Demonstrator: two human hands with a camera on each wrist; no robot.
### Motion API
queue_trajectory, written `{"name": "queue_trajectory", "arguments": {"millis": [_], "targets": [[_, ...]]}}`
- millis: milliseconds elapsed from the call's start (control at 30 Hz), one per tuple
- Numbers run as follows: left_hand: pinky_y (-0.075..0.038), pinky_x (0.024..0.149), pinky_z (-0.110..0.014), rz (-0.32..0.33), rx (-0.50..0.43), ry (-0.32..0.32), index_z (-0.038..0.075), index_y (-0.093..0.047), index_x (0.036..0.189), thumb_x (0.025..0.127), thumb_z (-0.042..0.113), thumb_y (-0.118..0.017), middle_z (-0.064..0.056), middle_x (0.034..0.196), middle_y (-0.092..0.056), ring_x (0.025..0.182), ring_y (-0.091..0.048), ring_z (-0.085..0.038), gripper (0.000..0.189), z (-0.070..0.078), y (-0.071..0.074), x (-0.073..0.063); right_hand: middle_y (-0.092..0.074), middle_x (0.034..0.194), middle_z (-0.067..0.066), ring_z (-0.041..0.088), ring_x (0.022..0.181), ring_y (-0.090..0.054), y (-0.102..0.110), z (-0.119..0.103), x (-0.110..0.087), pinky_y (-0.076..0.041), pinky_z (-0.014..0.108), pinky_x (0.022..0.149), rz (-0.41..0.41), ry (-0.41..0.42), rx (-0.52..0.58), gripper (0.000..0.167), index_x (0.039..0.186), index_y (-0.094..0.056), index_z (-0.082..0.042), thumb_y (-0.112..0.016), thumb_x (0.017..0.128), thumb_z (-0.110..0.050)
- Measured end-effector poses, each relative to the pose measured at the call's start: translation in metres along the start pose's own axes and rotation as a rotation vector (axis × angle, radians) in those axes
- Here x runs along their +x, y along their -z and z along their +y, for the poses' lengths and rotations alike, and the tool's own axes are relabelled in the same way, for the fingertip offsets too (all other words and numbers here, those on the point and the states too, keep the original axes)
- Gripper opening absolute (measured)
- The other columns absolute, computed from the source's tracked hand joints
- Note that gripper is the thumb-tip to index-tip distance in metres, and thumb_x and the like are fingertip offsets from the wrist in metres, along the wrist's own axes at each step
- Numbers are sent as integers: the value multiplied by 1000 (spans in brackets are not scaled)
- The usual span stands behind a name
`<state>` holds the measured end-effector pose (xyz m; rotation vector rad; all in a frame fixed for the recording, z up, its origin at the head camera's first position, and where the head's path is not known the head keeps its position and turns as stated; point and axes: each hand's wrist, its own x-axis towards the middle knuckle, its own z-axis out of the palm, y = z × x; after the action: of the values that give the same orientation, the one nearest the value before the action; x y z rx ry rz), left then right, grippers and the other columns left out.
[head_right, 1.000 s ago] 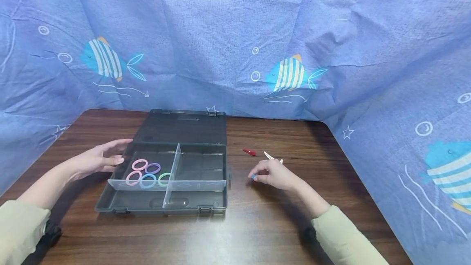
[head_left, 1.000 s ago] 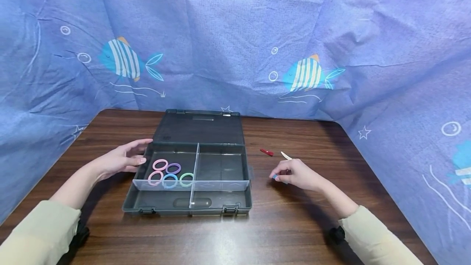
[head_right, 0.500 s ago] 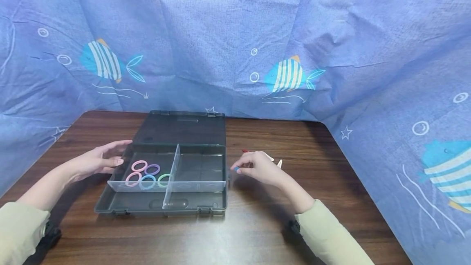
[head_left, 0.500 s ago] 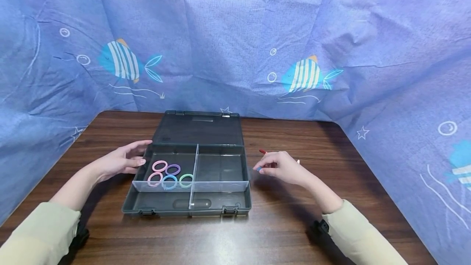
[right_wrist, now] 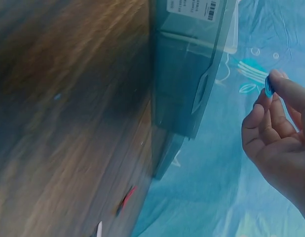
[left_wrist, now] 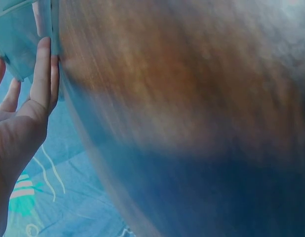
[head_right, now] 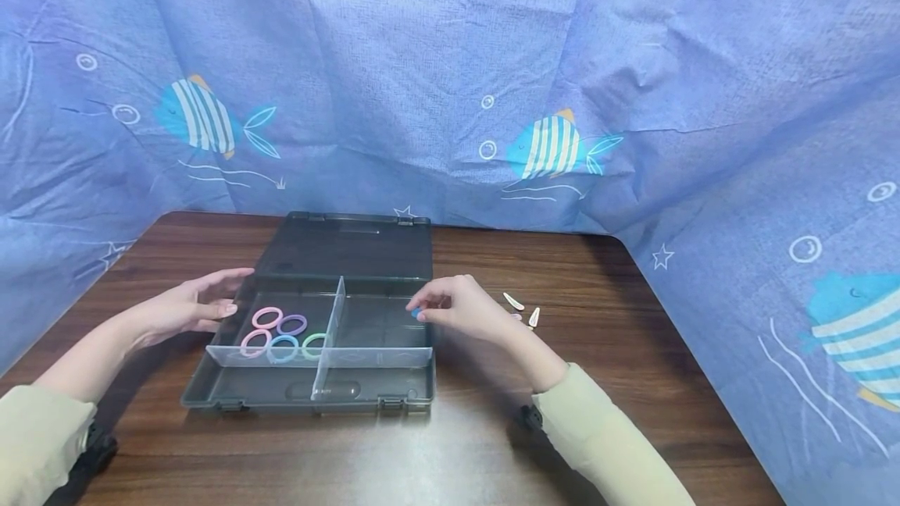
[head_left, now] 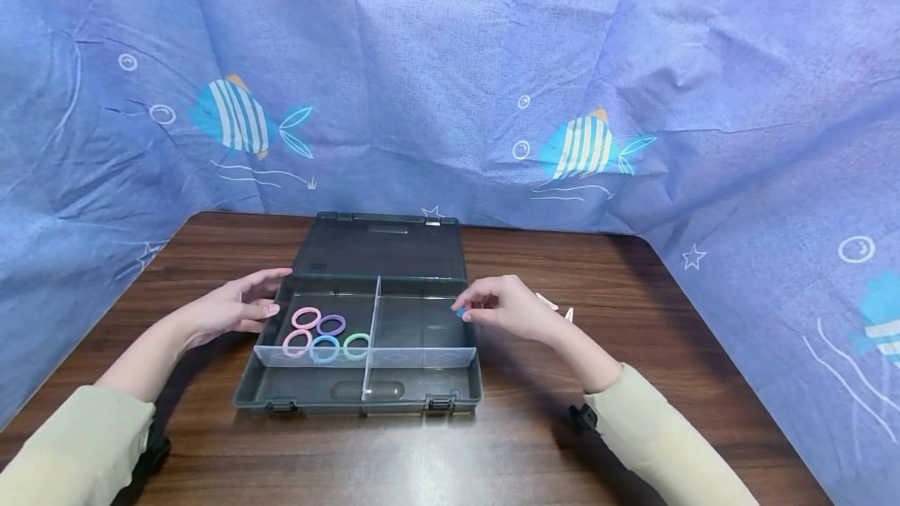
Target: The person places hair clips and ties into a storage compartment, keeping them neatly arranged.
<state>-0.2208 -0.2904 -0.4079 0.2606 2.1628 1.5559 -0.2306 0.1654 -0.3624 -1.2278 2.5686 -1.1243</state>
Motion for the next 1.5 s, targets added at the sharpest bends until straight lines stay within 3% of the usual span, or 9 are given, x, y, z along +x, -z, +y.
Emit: {"name": "queue_trajectory", "arguments": {"millis": [400, 633, 833, 967, 1267, 1500], "targets": [[-50, 92, -45, 3, -3, 5, 11, -9, 152, 96, 14, -55, -29, 150, -16, 124, -45, -40, 73, 0, -1, 0, -69, 89, -5, 5, 74, -55, -21, -3, 37, -46, 21, 62, -7, 124, 12, 14, 96, -74, -15, -70, 85, -8], [-50, 91, -46, -13, -22, -11, 9, -7, 152, 95, 14, -56, -31, 149, -15, 123, -47, -39, 75, 1, 0, -1, -69, 88, -2, 6, 74, -55, -38, 3, 55, -51, 23, 64, -74, 155, 13, 12, 96, -75, -12, -69, 85, -9], [-49, 92, -46, -10, -7, -7, 10, -8, 152, 96, 16, -56, -30, 150, -14, 125, -43, -40, 74, 0, 0, -1, -69, 91, -3, 2, 78, -58, -53, 6, 65, -52, 19, 71, -192, 83, 6, 13, 98, -75, -13, -67, 88, -12], [-48, 93, -47, -12, 10, -5, 10, -8, 152, 96, 17, -55, -29, 150, -14, 127, -40, -42, 73, -1, 0, 0, -70, 91, -5, 0, 75, -59, -63, 8, 70, -51, 19, 69, -254, 58, -5, 13, 99, -74, -14, -67, 88, -13], [-48, 93, -49, -11, -1, -9, 10, -7, 152, 96, 17, -55, -30, 150, -13, 127, -40, -44, 74, 3, -1, -3, -70, 79, -8, 0, 65, -54, -76, 8, 77, -44, 16, 59, -326, 24, 18, 10, 93, -75, -14, -68, 87, -11], [-47, 94, -49, -10, 17, 6, 11, -7, 152, 96, 18, -55, -29, 151, -12, 126, -42, -43, 74, 1, -1, -1, -72, 81, -7, -3, 69, -60, -85, 9, 82, -49, 15, 64, -357, -31, 16, 10, 92, -75, -13, -70, 85, -9]]}}
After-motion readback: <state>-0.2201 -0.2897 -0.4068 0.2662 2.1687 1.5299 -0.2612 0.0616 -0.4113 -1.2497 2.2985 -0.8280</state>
